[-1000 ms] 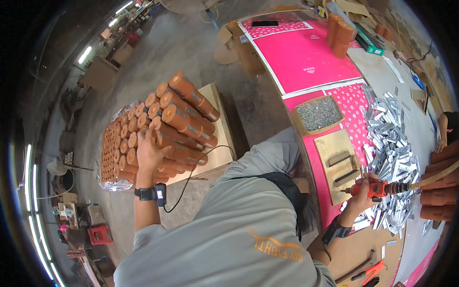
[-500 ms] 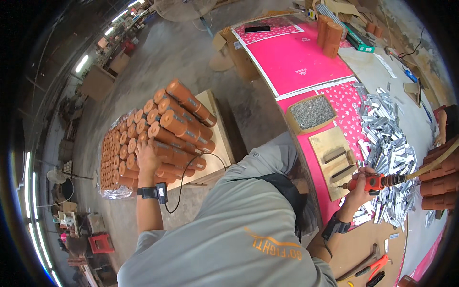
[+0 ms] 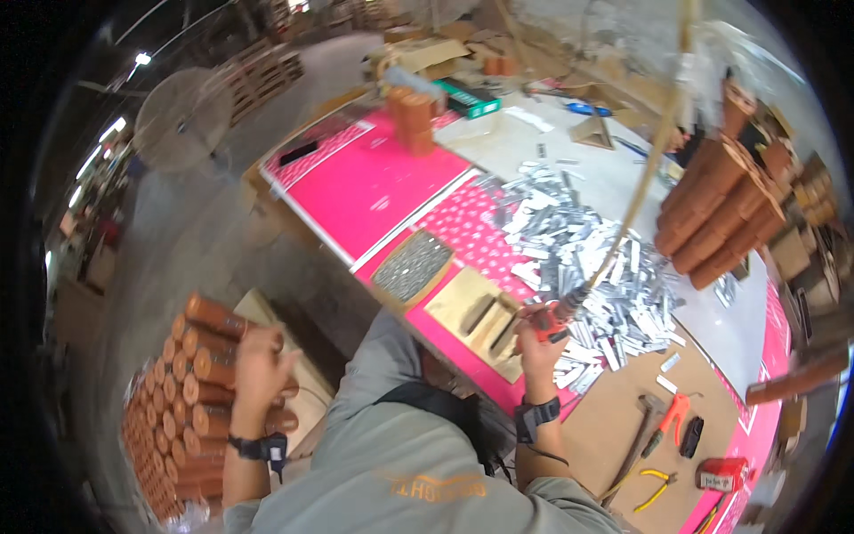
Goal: Attaching metal plates to wooden cylindrical blocks using an electric screwdriver.
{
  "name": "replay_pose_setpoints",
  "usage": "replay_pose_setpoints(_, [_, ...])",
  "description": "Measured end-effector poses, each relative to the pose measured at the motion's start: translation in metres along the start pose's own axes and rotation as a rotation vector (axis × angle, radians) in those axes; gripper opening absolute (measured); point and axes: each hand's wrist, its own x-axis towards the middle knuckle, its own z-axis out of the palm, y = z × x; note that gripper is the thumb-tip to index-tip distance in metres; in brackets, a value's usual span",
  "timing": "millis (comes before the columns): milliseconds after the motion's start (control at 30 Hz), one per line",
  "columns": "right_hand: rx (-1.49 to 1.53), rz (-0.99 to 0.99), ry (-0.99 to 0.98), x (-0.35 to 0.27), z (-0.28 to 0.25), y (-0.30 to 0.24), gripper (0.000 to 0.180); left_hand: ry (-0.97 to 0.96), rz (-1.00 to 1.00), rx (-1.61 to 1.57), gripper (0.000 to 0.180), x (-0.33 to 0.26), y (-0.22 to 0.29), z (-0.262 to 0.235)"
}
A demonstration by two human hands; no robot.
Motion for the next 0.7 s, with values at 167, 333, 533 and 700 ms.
replay_pose_setpoints(167, [-0.008,0.006,0.034,0.003,0.006,-0.012,0.013,-0.553,0.482,-0.074,0.029,0.077,0.005,0.182])
replay_pose_setpoints(333, [-0.077,0.018,0.113,0.0,-0.002,0.0,0.016,-0.425,0.745,0.139,0.051,0.097,-0.017,0.329])
replay_pose_setpoints(533, [-0.137,0.07,0.184,-0.004,0.004,-0.006,0.014,-0.468,0.762,0.09,0.056,0.114,-0.024,0.336])
replay_pose_setpoints(700, [-0.206,0.203,0.207,-0.009,0.009,-0.01,0.021,-0.894,0.786,0.077,0.061,0.129,-0.019,0.264])
